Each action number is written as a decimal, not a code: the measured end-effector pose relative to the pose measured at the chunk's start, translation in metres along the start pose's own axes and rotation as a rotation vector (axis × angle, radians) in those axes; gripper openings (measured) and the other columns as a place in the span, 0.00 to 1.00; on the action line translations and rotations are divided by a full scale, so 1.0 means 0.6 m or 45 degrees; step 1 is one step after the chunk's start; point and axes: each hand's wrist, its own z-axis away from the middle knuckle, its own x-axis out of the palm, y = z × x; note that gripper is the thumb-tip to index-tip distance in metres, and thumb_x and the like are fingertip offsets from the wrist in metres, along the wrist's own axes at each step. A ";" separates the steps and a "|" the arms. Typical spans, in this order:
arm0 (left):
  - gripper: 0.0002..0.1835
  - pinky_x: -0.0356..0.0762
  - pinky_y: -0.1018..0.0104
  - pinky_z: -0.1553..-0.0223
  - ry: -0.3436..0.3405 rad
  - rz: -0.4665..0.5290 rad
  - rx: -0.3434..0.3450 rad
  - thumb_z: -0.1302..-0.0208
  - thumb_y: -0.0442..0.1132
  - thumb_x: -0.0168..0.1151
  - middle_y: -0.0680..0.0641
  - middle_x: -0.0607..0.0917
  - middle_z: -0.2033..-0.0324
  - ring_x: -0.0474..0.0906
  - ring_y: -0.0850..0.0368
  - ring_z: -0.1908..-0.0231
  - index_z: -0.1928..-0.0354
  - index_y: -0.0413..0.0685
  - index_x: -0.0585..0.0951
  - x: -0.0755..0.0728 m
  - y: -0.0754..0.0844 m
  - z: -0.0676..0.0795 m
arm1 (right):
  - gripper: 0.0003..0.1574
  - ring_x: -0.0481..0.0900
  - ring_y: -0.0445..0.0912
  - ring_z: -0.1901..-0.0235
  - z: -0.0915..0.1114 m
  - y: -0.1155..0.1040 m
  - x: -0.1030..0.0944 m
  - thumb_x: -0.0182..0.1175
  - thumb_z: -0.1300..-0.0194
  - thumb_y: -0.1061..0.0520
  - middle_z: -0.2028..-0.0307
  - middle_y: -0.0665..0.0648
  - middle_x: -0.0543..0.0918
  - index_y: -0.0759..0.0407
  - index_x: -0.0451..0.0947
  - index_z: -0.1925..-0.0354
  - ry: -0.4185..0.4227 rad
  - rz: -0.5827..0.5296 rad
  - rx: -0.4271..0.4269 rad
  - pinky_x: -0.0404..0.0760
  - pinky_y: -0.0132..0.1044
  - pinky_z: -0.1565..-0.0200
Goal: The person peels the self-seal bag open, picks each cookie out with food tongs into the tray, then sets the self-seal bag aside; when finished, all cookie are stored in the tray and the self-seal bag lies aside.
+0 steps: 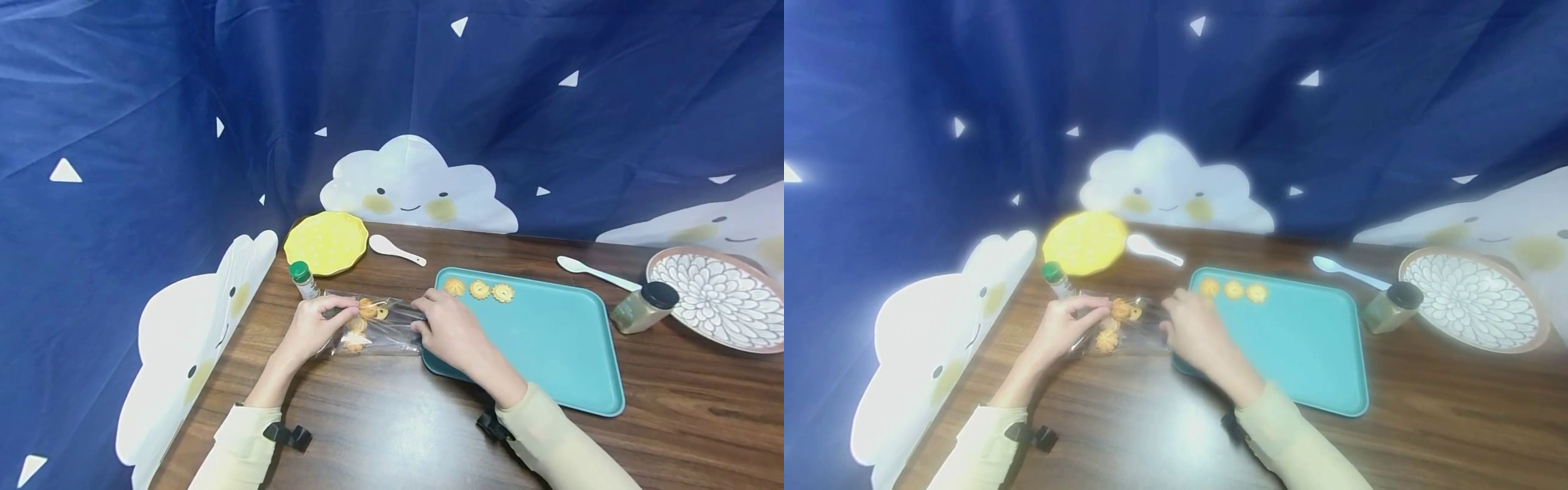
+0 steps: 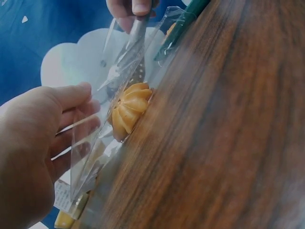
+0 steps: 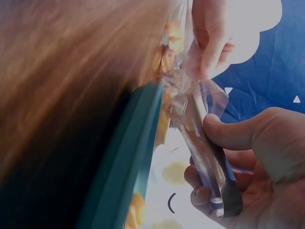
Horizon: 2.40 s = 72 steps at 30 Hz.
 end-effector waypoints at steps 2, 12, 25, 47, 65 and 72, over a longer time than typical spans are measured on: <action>0.08 0.86 0.58 0.45 0.002 -0.005 0.005 0.36 0.53 0.70 0.59 0.92 0.56 0.88 0.62 0.51 0.58 0.66 0.89 0.000 0.000 0.000 | 0.19 0.85 0.52 0.55 0.001 -0.004 0.003 0.71 0.37 0.54 0.56 0.55 0.86 0.59 0.85 0.50 0.003 -0.021 0.031 0.85 0.49 0.50; 0.08 0.85 0.63 0.44 -0.011 -0.005 -0.005 0.35 0.54 0.69 0.62 0.91 0.55 0.88 0.66 0.50 0.58 0.66 0.89 0.001 -0.001 -0.001 | 0.14 0.85 0.51 0.58 0.005 -0.011 0.011 0.71 0.39 0.59 0.60 0.55 0.86 0.60 0.86 0.54 0.093 -0.023 0.041 0.85 0.49 0.52; 0.07 0.82 0.71 0.43 0.005 -0.007 -0.010 0.36 0.54 0.69 0.64 0.91 0.56 0.87 0.69 0.51 0.58 0.69 0.89 0.001 0.000 -0.001 | 0.11 0.86 0.51 0.59 0.008 -0.003 -0.003 0.71 0.42 0.61 0.62 0.54 0.88 0.59 0.87 0.58 0.138 -0.048 0.032 0.86 0.48 0.53; 0.06 0.84 0.67 0.45 0.015 -0.019 0.020 0.36 0.53 0.69 0.62 0.92 0.56 0.88 0.66 0.51 0.59 0.68 0.89 0.000 0.002 -0.001 | 0.11 0.86 0.51 0.56 0.011 0.007 -0.044 0.68 0.38 0.58 0.58 0.55 0.89 0.57 0.87 0.55 0.021 -0.047 0.088 0.87 0.48 0.54; 0.06 0.85 0.60 0.46 0.029 -0.028 0.038 0.36 0.50 0.71 0.61 0.92 0.58 0.88 0.65 0.53 0.59 0.64 0.90 0.002 0.002 -0.002 | 0.13 0.87 0.53 0.58 0.009 0.027 -0.053 0.66 0.41 0.60 0.59 0.55 0.88 0.57 0.87 0.56 0.005 -0.005 0.103 0.87 0.50 0.55; 0.07 0.85 0.61 0.46 0.022 -0.024 0.036 0.36 0.50 0.71 0.61 0.92 0.57 0.88 0.65 0.53 0.59 0.62 0.90 0.001 0.004 -0.001 | 0.11 0.86 0.52 0.61 0.008 0.036 -0.052 0.66 0.41 0.60 0.61 0.53 0.88 0.54 0.87 0.58 -0.034 0.009 0.146 0.86 0.51 0.58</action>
